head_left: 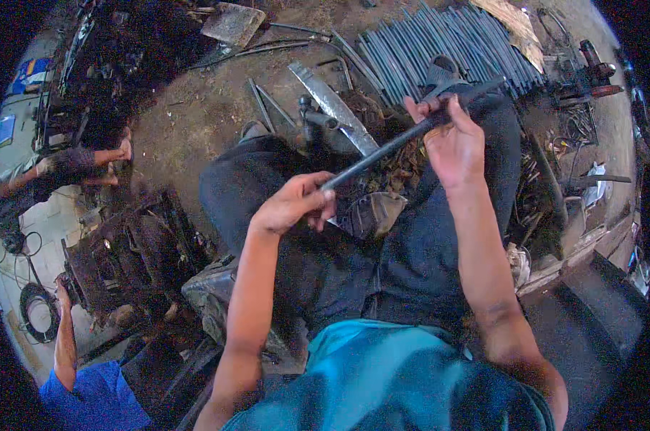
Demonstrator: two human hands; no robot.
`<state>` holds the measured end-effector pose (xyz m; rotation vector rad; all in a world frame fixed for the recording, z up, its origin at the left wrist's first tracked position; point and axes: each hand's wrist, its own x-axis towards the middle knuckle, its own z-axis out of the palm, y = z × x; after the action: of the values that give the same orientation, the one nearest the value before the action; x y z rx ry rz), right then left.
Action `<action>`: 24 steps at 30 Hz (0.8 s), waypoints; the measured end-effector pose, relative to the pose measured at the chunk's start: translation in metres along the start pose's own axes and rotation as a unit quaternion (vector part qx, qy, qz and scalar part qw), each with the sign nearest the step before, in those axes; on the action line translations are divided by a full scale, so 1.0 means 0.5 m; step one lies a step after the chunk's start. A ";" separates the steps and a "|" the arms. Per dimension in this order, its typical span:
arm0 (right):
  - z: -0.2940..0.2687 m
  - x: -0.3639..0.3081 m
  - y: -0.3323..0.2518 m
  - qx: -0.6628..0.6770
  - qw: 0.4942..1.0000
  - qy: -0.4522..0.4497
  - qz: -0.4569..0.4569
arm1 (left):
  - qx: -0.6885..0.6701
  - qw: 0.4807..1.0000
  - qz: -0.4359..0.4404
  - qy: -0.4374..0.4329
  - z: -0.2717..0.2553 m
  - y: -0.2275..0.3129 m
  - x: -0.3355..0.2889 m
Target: Straightening a metal rod by hammering it on a metal anvil.
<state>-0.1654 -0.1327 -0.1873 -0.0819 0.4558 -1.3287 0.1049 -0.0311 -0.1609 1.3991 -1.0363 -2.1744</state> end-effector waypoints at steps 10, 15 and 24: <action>0.094 -0.027 -0.039 -0.092 0.977 -0.194 -0.002 | -0.096 0.967 0.098 0.214 -0.081 -0.037 0.053; 0.214 -0.031 -0.067 -0.164 0.956 -0.237 -0.058 | -0.202 0.971 0.106 0.068 -0.031 -0.012 0.046; 0.457 0.030 -0.101 -0.038 0.897 -0.439 0.014 | -0.212 0.957 0.192 -0.042 -0.003 -0.022 -0.014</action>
<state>-0.1258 -0.2051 0.0322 -0.7084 -0.2658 -1.1063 0.1103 -0.0195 -0.1650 0.8395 -0.7306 -2.0186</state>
